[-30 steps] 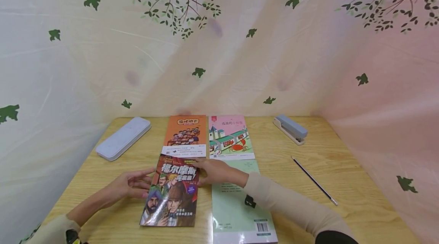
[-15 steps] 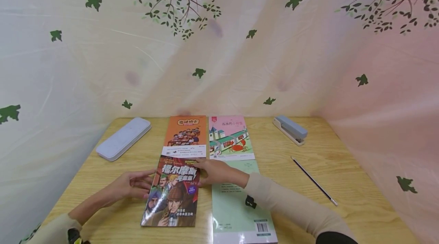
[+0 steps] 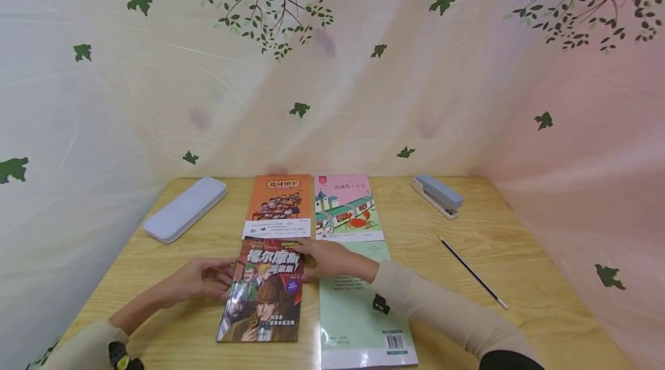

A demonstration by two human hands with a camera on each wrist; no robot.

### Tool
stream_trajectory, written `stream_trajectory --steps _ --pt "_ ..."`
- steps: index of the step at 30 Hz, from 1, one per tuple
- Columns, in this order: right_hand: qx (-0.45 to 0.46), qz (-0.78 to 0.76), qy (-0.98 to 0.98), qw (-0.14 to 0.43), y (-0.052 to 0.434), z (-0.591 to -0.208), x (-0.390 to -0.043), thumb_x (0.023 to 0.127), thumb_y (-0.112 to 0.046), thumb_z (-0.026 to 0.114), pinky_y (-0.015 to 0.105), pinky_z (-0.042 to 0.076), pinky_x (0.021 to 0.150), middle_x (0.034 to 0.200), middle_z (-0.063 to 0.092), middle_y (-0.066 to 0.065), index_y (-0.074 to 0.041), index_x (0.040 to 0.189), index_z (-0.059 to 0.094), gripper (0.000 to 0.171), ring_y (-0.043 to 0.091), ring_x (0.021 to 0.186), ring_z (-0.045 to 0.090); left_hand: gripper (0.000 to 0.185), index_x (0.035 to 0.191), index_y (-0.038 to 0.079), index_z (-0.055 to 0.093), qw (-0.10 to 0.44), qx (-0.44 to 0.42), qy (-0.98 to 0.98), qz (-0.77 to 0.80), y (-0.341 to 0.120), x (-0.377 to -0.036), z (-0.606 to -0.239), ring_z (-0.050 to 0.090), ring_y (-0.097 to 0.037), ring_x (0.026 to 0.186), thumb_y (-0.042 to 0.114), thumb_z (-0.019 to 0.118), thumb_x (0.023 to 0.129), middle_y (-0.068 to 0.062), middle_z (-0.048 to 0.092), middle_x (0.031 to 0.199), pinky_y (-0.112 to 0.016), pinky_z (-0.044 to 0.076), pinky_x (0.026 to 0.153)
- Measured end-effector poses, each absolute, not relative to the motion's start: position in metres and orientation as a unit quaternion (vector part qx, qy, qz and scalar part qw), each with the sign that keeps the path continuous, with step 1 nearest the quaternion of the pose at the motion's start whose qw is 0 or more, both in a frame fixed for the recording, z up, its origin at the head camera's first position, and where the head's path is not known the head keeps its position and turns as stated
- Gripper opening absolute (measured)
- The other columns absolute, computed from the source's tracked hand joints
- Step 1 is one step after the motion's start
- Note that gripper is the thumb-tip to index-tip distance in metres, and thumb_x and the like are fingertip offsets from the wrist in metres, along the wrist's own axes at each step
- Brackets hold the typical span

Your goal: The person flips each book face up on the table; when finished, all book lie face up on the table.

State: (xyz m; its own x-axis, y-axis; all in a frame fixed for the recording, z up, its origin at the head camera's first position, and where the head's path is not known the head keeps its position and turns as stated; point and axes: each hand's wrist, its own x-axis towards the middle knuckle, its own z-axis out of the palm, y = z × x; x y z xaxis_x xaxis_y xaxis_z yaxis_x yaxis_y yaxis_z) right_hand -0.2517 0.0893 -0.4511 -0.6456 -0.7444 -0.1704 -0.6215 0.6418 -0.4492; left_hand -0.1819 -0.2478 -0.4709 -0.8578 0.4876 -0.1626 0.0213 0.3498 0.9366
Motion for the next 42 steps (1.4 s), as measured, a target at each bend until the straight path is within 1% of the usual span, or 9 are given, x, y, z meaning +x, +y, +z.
stream_trajectory --steps 8,15,21,30,38,42 --pt "-0.372 -0.177 0.893 0.18 0.091 -0.449 -0.251 0.092 -0.037 0.075 0.052 0.039 0.119 0.168 0.029 0.006 -0.018 0.156 0.042 0.075 0.034 0.151 0.035 0.083 0.144 -0.018 0.041 0.19 0.18 0.815 0.518 -0.244 -0.185 -0.471 0.066 -0.025 0.1 -0.001 0.085 0.076 -0.023 0.067 0.115 -0.024 0.061 0.085" --pt "-0.351 -0.174 0.9 0.192 0.092 -0.444 -0.248 0.092 -0.036 0.075 0.053 0.038 0.12 0.167 0.03 0.005 -0.017 0.155 0.045 0.072 0.033 0.151 0.035 0.084 0.143 -0.017 0.044 0.186 0.167 0.83 0.499 -0.24 -0.187 -0.469 0.066 -0.023 0.098 0.0 0.087 0.072 -0.017 0.067 0.112 -0.024 0.061 0.082" --pt "-0.354 -0.177 0.898 0.194 0.092 -0.444 -0.249 0.092 -0.034 0.076 0.053 0.037 0.12 0.167 0.03 0.005 -0.016 0.155 0.045 0.072 0.034 0.152 0.034 0.084 0.141 -0.017 0.047 0.178 0.163 0.843 0.48 -0.238 -0.187 -0.47 0.065 -0.022 0.095 0.0 0.088 0.07 -0.014 0.067 0.108 -0.023 0.061 0.079" --pt "-0.346 -0.18 0.899 0.201 0.092 -0.447 -0.25 0.092 -0.035 0.075 0.052 0.037 0.12 0.168 0.03 0.003 -0.019 0.155 0.045 0.071 0.033 0.152 0.033 0.08 0.138 -0.017 0.051 0.168 0.164 0.857 0.46 -0.234 -0.185 -0.468 0.063 -0.021 0.091 -0.002 0.088 0.07 -0.011 0.066 0.103 -0.022 0.061 0.075" --pt "-0.348 -0.181 0.901 0.183 0.092 -0.447 -0.247 0.092 -0.034 0.075 0.054 0.039 0.119 0.167 0.031 0.007 -0.017 0.154 0.046 0.07 0.034 0.152 0.034 0.08 0.139 -0.014 0.052 0.169 0.153 0.861 0.455 -0.231 -0.185 -0.468 0.062 -0.02 0.091 -0.004 0.088 0.068 -0.01 0.064 0.101 -0.023 0.061 0.074" --pt "-0.352 -0.177 0.903 0.172 0.091 -0.448 -0.247 0.092 -0.033 0.075 0.053 0.039 0.119 0.166 0.033 0.008 -0.015 0.153 0.047 0.069 0.034 0.152 0.034 0.081 0.139 -0.017 0.05 0.167 0.151 0.859 0.46 -0.23 -0.185 -0.469 0.062 -0.02 0.091 -0.004 0.088 0.069 -0.01 0.064 0.101 -0.024 0.062 0.074"
